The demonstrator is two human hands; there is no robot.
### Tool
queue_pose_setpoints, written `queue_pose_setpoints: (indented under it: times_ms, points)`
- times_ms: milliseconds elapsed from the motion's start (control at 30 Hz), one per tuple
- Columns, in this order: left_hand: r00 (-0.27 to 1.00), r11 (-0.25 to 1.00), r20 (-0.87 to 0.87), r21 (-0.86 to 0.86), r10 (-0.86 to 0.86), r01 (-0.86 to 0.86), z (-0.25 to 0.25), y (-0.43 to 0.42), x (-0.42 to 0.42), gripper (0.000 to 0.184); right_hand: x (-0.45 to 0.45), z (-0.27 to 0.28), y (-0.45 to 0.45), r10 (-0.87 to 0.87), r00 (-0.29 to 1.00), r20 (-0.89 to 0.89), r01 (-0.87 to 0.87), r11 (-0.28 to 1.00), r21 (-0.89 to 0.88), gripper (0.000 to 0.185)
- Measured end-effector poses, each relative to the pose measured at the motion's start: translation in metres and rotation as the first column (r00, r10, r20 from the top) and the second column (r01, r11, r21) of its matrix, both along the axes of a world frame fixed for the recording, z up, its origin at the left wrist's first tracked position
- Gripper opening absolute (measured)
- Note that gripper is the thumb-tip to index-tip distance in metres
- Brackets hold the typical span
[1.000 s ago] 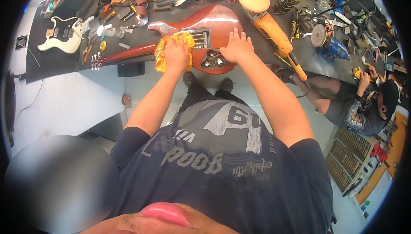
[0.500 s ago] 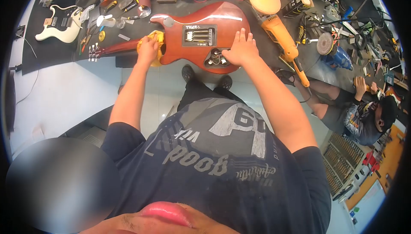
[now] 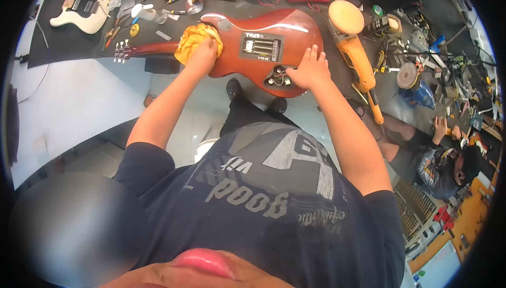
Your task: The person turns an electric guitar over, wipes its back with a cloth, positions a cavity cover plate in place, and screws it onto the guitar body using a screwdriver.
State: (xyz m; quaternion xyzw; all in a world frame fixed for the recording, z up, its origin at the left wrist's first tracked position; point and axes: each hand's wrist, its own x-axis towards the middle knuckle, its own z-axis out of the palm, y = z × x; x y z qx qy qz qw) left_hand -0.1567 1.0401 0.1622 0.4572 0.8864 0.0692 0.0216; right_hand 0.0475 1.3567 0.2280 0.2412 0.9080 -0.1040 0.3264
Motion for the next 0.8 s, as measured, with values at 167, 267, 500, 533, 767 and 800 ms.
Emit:
queue_pose_setpoints:
  times_ms: [167, 267, 500, 533, 767, 800]
  points:
    - [0.999, 0.999, -0.01, -0.001, 0.045, -0.045, -0.016, -0.035, -0.004, 0.049, 0.001, -0.006, 0.0, 0.004, 1.0, -0.026, -0.004, 1.0, 0.006, 0.107]
    - [0.971, 0.972, -0.05, 0.021, 0.235, -0.234, -0.036, -0.048, -0.017, 0.047, 0.007, -0.007, 0.003, 0.018, 0.998, -0.054, -0.018, 1.0, 0.0, 0.107]
    - [0.763, 0.771, -0.127, 0.179, 0.634, -0.611, -0.07, -0.171, -0.114, 0.051, 0.011, -0.006, 0.018, 0.023, 0.996, -0.084, -0.029, 0.997, -0.069, 0.104]
    - [0.734, 0.732, -0.064, 0.17, 0.676, -0.66, -0.072, -0.168, -0.123, 0.049, 0.012, -0.007, 0.019, 0.026, 0.996, -0.09, -0.034, 0.996, -0.087, 0.104]
    - [0.89, 0.906, -0.26, 0.306, 0.374, -0.292, -0.089, -0.05, -0.018, 0.05, 0.008, 0.0, 0.015, 0.046, 0.996, -0.08, -0.053, 0.995, -0.08, 0.104]
    - [0.905, 0.858, -0.013, 0.325, 0.425, -0.398, -0.07, -0.026, 0.004, 0.051, 0.009, -0.004, 0.017, 0.05, 0.995, -0.092, -0.057, 0.995, -0.081, 0.104]
